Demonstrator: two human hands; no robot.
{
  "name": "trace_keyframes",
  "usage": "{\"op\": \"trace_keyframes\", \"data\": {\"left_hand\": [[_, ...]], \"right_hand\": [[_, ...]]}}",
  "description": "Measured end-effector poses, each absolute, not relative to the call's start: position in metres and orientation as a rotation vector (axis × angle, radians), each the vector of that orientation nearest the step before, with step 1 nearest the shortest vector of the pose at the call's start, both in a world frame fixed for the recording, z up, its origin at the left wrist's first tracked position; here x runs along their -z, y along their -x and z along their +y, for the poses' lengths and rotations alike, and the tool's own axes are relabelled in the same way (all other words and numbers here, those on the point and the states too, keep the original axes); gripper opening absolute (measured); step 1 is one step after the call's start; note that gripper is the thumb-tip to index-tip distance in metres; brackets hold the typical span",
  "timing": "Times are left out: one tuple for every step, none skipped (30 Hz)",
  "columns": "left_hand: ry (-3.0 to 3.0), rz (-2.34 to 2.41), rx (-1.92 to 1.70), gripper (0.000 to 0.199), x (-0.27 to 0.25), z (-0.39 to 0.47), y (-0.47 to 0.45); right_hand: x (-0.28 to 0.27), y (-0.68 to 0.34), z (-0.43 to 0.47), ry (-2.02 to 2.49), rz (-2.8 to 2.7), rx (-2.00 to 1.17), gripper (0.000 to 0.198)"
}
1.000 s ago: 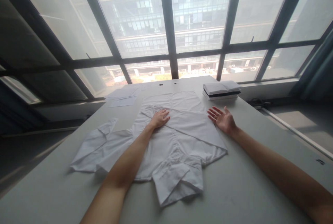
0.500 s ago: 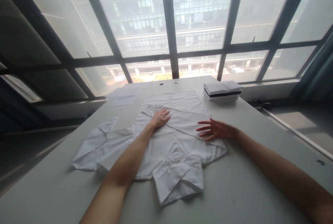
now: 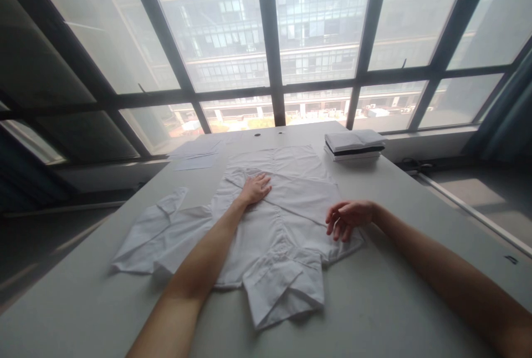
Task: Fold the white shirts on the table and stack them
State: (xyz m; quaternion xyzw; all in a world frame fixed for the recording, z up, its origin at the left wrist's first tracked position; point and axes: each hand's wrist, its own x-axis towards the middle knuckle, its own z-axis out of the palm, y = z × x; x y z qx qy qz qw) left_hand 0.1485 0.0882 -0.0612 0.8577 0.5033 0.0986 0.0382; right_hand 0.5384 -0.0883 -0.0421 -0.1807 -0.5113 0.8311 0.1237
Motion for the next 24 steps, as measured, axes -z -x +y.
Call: {"op": "trace_keyframes", "data": {"left_hand": [[-2.619,1.589,-0.295,0.054,0.06,0.086,-0.15],[-2.606,1.63,-0.287,0.056,0.058,0.084,-0.151],[-2.593,1.658,-0.275,0.057,0.056,0.081,-0.152],[-2.584,1.67,-0.257,0.058,0.054,0.08,-0.152],[-2.578,1.668,-0.233,0.059,0.053,0.078,-0.153],[-2.574,1.662,-0.21,0.059,0.051,0.077,-0.154],[-2.571,1.658,-0.19,0.059,0.05,0.077,-0.154],[-2.57,1.654,-0.179,0.059,0.049,0.077,-0.155],[-2.572,1.65,-0.172,0.058,0.049,0.077,-0.155],[-2.574,1.645,-0.165,0.058,0.048,0.078,-0.155],[-2.576,1.641,-0.16,0.058,0.048,0.078,-0.155],[-2.578,1.638,-0.154,0.057,0.048,0.078,-0.155],[-2.581,1.637,-0.147,0.057,0.048,0.078,-0.155],[-2.586,1.639,-0.14,0.057,0.047,0.078,-0.156],[-2.591,1.643,-0.134,0.057,0.047,0.078,-0.156],[-2.599,1.647,-0.128,0.057,0.046,0.077,-0.156],[-2.604,1.65,-0.118,0.058,0.046,0.077,-0.156],[-2.605,1.651,-0.104,0.058,0.045,0.076,-0.156],[-2.601,1.651,-0.09,0.059,0.045,0.076,-0.156],[-2.596,1.649,-0.077,0.061,0.044,0.077,-0.156],[-2.589,1.646,-0.063,0.062,0.044,0.077,-0.156],[-2.582,1.646,-0.05,0.064,0.044,0.078,-0.157],[-2.578,1.647,-0.038,0.064,0.044,0.078,-0.157],[-2.577,1.652,-0.028,0.065,0.044,0.079,-0.157]], "right_hand": [[0.042,-0.539,-0.089,0.503,-1.497,-2.447,0.042],[0.042,-0.539,-0.089,0.483,-1.504,-2.466,0.042],[0.04,-0.539,-0.09,0.466,-1.514,-2.482,0.043],[0.037,-0.538,-0.092,0.453,-1.53,-2.491,0.045],[0.033,-0.536,-0.093,0.444,-1.548,-2.488,0.048],[0.029,-0.532,-0.094,0.442,-1.567,-2.466,0.052],[0.026,-0.527,-0.094,0.445,-1.579,-2.418,0.054],[0.022,-0.519,-0.092,0.457,-1.579,-2.347,0.055],[0.02,-0.509,-0.088,0.478,-1.559,-2.251,0.052],[0.02,-0.497,-0.082,0.503,-1.517,-2.139,0.046],[0.021,-0.483,-0.073,0.552,-1.458,-2.029,0.04],[0.023,-0.467,-0.063,0.616,-1.38,-1.906,0.035],[0.027,-0.452,-0.051,0.702,-1.291,-1.782,0.028],[0.031,-0.436,-0.038,0.786,-1.188,-1.66,0.023],[0.036,-0.422,-0.026,0.851,-1.084,-1.581,0.019],[0.042,-0.41,-0.015,0.876,-0.993,-1.545,0.018],[0.047,-0.4,-0.006,0.872,-0.913,-1.529,0.017],[0.051,-0.392,0.001,0.862,-0.837,-1.519,0.017],[0.055,-0.388,0.005,0.846,-0.782,-1.516,0.016],[0.059,-0.385,0.006,0.832,-0.745,-1.516,0.015],[0.061,-0.385,0.005,0.82,-0.727,-1.522,0.014],[0.062,-0.386,0.002,0.809,-0.727,-1.532,0.013],[0.062,-0.387,-0.002,0.803,-0.74,-1.538,0.012],[0.06,-0.388,-0.007,0.8,-0.758,-1.535,0.012]]}}
